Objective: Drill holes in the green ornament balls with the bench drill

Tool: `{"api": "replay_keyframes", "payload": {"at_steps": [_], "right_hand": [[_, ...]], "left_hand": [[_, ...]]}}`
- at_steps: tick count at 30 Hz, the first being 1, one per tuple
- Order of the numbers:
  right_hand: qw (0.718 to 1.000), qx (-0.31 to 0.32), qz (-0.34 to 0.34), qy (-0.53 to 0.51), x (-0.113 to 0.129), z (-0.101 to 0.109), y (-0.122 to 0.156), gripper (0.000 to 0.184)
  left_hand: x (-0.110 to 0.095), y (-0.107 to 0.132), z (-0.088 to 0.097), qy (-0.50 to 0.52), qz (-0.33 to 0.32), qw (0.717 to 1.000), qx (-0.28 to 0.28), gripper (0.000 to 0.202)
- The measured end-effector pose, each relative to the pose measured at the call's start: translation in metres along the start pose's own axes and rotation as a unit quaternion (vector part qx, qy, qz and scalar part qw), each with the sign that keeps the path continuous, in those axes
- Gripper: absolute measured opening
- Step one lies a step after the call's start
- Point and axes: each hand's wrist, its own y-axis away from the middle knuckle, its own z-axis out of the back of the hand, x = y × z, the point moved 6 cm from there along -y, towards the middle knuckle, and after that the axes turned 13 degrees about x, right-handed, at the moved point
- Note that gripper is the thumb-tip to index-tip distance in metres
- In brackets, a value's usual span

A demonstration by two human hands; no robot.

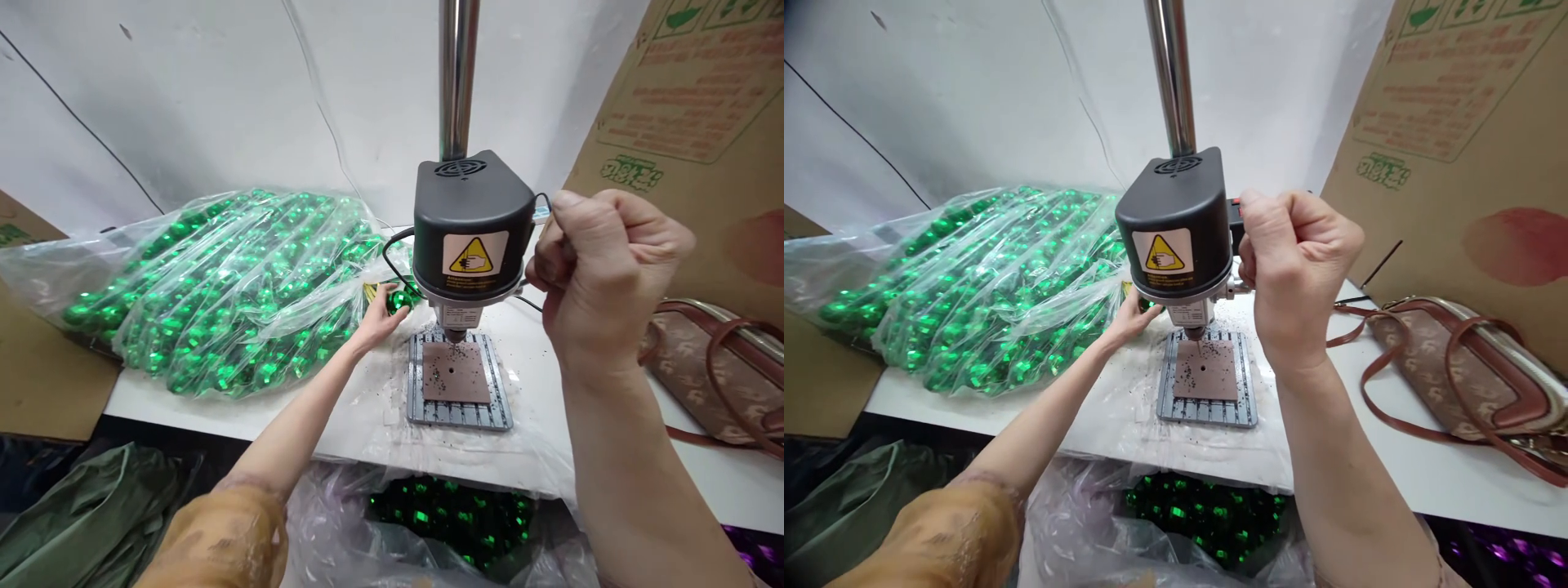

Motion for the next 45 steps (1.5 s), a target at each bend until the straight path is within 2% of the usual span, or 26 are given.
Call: {"api": "replay_keyframes", "payload": {"at_steps": [3,6,10,13,17,23,29,35,45], "right_hand": [[1.0,-0.012,0.004,-0.001,-0.001,0.001,0.0,0.04],[1.0,-0.018,0.0,-0.012,-0.002,0.001,-0.001,0.04],[1.0,-0.011,-0.005,-0.007,-0.002,0.0,-0.001,0.039],[1.0,-0.004,0.007,0.006,-0.002,0.0,-0.001,0.042],[1.0,0.004,0.015,0.017,-0.005,0.002,-0.001,0.047],[0.999,0.021,0.031,0.039,-0.004,0.001,-0.001,0.049],[0.999,0.021,0.024,0.041,-0.004,0.001,-0.001,0.049],[0.999,0.014,0.021,0.03,-0.003,0.003,0.002,0.047],[0.995,-0.017,0.103,0.01,0.001,0.005,0.034,0.046]], "left_hand": [[0.005,0.038,-0.021,0.124,0.065,0.985,0.099,0.049],[0.005,0.063,-0.042,0.167,0.081,0.974,0.129,0.054],[0.006,0.073,-0.068,0.175,0.07,0.969,0.157,0.062],[0.005,0.073,-0.079,0.167,0.062,0.968,0.175,0.064],[0.002,0.07,-0.085,0.129,0.048,0.975,0.176,0.062],[-0.005,0.069,-0.088,-0.001,0.035,0.986,0.16,0.061],[-0.018,0.075,-0.099,-0.095,-0.024,0.986,0.133,0.055],[-0.012,0.081,-0.106,-0.058,-0.031,0.99,0.128,0.056],[-0.005,0.082,-0.107,-0.034,-0.025,0.99,0.135,0.058]]}}
